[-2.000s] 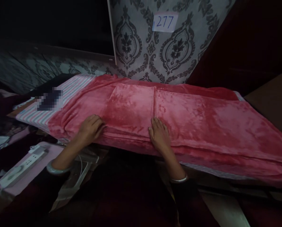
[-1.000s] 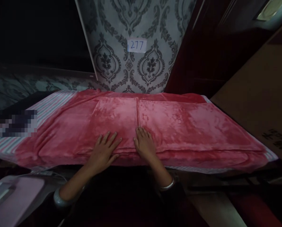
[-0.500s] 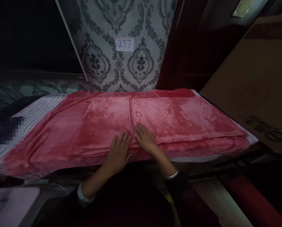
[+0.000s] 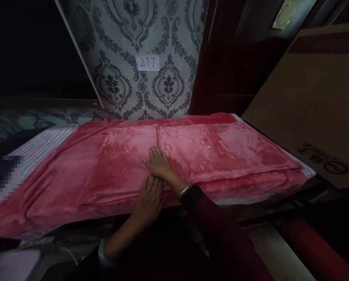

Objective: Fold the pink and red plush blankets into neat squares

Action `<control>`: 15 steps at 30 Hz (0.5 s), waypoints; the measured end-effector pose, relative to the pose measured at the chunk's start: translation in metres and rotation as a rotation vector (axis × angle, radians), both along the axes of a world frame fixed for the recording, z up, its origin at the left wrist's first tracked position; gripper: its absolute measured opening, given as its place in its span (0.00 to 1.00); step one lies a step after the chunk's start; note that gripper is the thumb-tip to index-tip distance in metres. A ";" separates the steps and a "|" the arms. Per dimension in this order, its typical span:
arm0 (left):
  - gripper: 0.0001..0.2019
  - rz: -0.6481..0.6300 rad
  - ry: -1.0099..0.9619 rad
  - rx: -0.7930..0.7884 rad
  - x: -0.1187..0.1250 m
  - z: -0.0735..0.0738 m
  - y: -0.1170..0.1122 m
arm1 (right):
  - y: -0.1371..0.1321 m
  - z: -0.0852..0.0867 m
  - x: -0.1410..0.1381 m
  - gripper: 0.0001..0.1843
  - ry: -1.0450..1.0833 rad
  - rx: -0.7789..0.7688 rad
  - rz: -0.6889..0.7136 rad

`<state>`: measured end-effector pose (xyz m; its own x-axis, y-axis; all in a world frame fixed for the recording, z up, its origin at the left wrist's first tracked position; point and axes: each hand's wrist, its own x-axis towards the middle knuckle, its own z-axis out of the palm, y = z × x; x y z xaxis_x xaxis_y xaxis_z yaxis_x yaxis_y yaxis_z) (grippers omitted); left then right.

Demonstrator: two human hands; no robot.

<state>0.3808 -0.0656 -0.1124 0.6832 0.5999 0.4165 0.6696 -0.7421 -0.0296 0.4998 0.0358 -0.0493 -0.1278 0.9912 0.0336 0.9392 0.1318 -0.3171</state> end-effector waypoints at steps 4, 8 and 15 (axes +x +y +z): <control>0.27 -0.111 -0.108 -0.005 -0.006 0.008 -0.004 | -0.001 -0.008 0.019 0.36 -0.019 0.020 -0.039; 0.20 -0.235 -0.228 -0.115 -0.032 0.041 0.014 | -0.001 -0.014 0.023 0.36 -0.028 0.036 -0.033; 0.29 0.320 0.038 -0.171 -0.094 0.064 0.055 | 0.002 -0.025 0.024 0.37 -0.043 0.051 -0.031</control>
